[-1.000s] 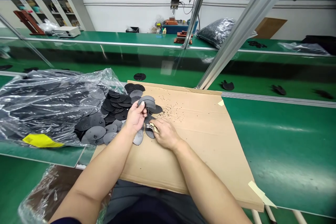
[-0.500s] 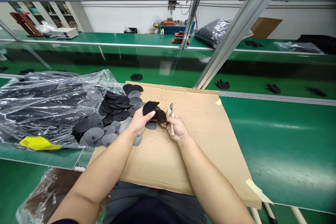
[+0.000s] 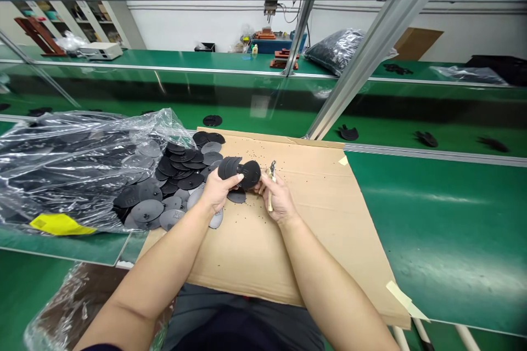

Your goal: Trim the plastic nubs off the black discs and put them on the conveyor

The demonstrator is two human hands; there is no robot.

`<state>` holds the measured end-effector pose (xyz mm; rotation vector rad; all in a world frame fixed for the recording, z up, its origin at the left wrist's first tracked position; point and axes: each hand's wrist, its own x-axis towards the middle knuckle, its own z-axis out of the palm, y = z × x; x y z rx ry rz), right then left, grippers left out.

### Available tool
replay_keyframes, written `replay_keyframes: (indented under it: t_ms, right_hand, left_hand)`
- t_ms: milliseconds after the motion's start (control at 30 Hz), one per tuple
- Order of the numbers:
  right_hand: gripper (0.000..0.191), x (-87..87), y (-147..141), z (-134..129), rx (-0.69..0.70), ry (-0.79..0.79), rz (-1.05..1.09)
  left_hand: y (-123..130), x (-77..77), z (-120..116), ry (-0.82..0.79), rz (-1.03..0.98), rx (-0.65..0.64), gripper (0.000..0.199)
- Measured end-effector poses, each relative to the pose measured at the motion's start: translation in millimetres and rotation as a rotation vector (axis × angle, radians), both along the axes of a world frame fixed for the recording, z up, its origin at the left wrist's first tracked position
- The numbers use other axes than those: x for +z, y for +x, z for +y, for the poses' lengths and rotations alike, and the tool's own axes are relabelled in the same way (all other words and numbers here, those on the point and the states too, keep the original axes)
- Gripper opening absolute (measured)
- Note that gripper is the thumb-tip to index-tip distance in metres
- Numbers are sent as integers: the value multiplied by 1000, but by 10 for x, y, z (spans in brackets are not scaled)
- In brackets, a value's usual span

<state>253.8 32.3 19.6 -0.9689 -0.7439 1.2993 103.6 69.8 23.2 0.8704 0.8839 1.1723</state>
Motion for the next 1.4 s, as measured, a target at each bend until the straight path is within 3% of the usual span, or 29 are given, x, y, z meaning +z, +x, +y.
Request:
replay_keyframes:
  t_ms: [100, 200, 500, 767, 967, 1167, 1400]
  right_hand:
    - [28, -47, -23, -19, -81, 118, -365]
    - [25, -76, -30, -31, -162, 159, -546]
    - [26, -109, 26, -19, -108, 156, -599]
    - [23, -41, 20, -32, -100, 160, -696]
    - [25, -48, 19, -36, -114, 156, -729]
    - [23, -49, 12, -43, -115, 173, -757]
    - [23, -65, 17, -44, -99, 190, -767]
  left_hand:
    - [-7, -7, 7, -32, 5, -14, 48]
    - [-7, -21, -7, 6, -9, -85, 51]
    - [-1, -24, -57, 205, 158, -167, 44]
    - [-8, -39, -35, 113, 113, -144, 43]
    - [-4, -29, -53, 121, 133, -206, 48]
    - [4, -42, -45, 50, 161, -125, 46]
    - [-1, -31, -47, 66, 175, -135, 47]
